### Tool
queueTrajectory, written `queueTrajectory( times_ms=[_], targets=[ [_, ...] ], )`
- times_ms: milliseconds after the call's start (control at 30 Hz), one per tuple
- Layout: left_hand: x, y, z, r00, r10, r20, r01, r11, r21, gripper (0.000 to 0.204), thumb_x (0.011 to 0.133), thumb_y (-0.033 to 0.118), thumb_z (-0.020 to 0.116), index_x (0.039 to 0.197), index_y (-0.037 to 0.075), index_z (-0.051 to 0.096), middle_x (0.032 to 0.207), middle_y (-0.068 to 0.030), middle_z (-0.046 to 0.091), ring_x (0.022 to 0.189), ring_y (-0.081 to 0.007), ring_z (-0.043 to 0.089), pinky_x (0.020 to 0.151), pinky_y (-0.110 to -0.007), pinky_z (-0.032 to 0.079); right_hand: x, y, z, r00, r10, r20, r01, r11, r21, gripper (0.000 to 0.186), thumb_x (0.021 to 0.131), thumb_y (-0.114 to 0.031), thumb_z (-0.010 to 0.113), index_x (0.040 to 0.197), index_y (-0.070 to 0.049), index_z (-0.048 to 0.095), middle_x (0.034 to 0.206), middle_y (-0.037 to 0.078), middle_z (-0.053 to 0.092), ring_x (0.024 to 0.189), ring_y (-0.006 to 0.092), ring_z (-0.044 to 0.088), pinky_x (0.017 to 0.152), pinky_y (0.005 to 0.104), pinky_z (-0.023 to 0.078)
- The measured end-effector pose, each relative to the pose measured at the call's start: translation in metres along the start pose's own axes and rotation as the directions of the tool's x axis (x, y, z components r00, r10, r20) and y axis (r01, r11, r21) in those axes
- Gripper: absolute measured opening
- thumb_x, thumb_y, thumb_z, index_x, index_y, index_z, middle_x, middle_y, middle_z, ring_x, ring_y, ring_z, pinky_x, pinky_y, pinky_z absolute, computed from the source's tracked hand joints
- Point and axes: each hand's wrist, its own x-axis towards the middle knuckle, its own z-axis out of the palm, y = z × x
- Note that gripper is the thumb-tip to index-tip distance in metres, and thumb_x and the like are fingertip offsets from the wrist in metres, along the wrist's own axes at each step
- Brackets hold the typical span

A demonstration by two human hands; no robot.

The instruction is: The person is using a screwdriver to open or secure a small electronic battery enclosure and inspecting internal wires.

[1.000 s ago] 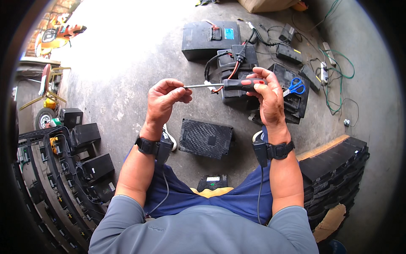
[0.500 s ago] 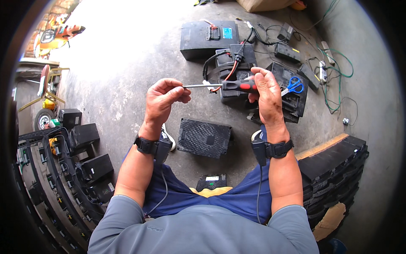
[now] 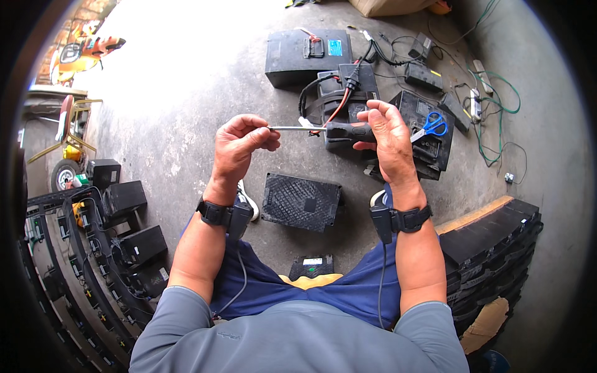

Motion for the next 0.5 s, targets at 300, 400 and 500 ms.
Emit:
queueTrajectory(
  times_ms=[300,400,500],
  targets=[
    [0.001,0.003,-0.002,1.000,0.011,-0.014,-0.012,0.999,-0.034,0.013,0.089,0.002,0.068,0.101,-0.003,0.065,0.088,-0.0161,0.073,0.077,-0.0212,0.072,0.069,-0.031,0.059,-0.002,-0.006,-0.006,0.986,0.143,0.084,-0.128,0.978,-0.167,0.037,0.102,-0.031,0.052,0.129,-0.006,0.051,0.107,0.009,0.064,0.085,0.0120,0.064,0.056,0.0230,0.051],
    [-0.001,0.003,-0.003,1.000,0.004,0.014,-0.003,1.000,-0.004,0.012,0.090,0.003,0.067,0.101,-0.001,0.064,0.091,-0.0170,0.073,0.078,-0.0236,0.072,0.071,-0.035,0.061,-0.003,-0.010,0.003,1.000,0.004,-0.019,-0.005,0.998,-0.061,0.034,0.099,-0.021,0.054,0.129,-0.005,0.051,0.110,0.009,0.064,0.085,0.0115,0.063,0.060,0.0228,0.051],
    [0.000,0.001,-0.001,1.000,0.003,0.024,-0.003,1.000,-0.007,0.012,0.090,0.003,0.067,0.101,-0.001,0.064,0.091,-0.0173,0.073,0.078,-0.0237,0.072,0.071,-0.035,0.061,0.000,-0.006,-0.005,0.993,-0.116,0.007,0.115,0.990,0.077,0.037,0.096,-0.018,0.059,0.128,-0.003,0.051,0.112,0.008,0.062,0.085,0.0114,0.064,0.064,0.0225,0.051]
  ],
)
